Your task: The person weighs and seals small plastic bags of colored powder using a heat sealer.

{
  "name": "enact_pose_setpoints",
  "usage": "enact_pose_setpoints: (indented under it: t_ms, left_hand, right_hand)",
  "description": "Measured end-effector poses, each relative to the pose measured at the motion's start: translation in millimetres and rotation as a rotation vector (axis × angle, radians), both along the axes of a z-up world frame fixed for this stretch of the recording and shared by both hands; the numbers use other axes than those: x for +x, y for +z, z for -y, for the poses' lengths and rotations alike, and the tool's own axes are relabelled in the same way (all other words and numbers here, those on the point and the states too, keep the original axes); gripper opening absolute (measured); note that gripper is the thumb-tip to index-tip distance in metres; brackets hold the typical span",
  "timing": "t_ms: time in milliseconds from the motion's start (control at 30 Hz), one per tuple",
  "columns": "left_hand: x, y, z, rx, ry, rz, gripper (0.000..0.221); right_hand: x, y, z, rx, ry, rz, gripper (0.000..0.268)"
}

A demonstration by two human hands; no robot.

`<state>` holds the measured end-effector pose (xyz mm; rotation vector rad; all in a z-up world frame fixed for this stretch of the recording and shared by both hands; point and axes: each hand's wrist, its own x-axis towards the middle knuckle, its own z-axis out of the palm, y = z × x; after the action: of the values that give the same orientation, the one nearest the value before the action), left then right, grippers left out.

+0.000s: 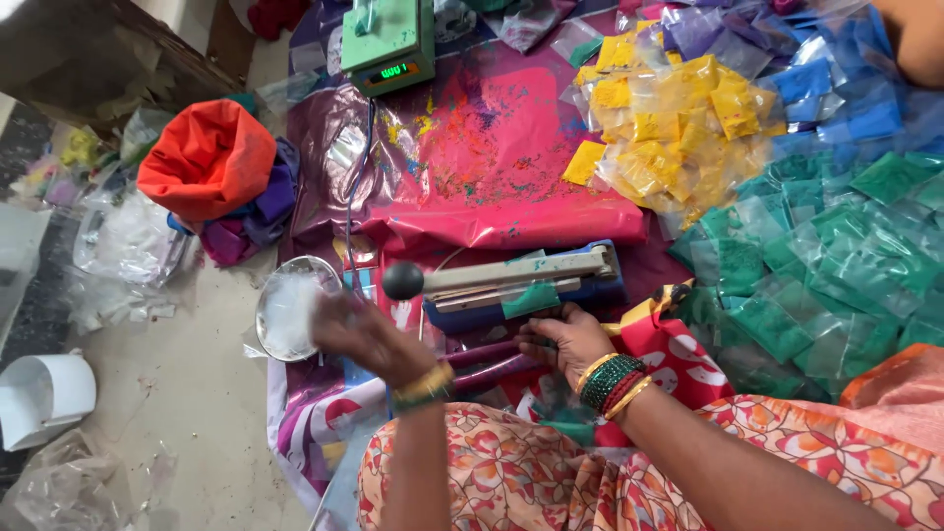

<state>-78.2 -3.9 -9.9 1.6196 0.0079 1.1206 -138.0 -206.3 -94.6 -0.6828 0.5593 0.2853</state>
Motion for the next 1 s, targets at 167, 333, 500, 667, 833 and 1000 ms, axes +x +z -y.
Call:
enact_pose_setpoints:
  t_ms: [167, 333, 500, 667, 833, 1000]
  left_hand:
    - [-48, -54, 49, -0.411, -0.241, -0.577, 0.025]
    - [-34, -98, 66, -0.628, -0.473, -0.860, 0.022]
    - [-24, -66, 86, -0.876, -0.462, -0.967, 0.018]
    - [-25, -85, 79, -0.870, -0.503, -0.849, 0.018]
    - [-28, -79, 72, -0.847, -0.524, -0.857, 0.016]
    - [-46, -75, 58, -0.815, -0.652, -0.903, 0.017]
  right_hand:
    - [4, -5, 2, 0.028, -0.012, -0.001, 0.021]
    - [7, -4, 1, 0.050, -0.041, -0.007, 0.022]
    - [8, -1, 3, 0.068, -0.043, -0.021, 0.023]
    - [9, 2, 5, 0.089, -0.032, -0.023, 0.021]
    - [10, 2, 6, 0.084, -0.028, -0.016, 0.021]
    - [8, -1, 6, -0.015, 0.040, 0.032, 0.024]
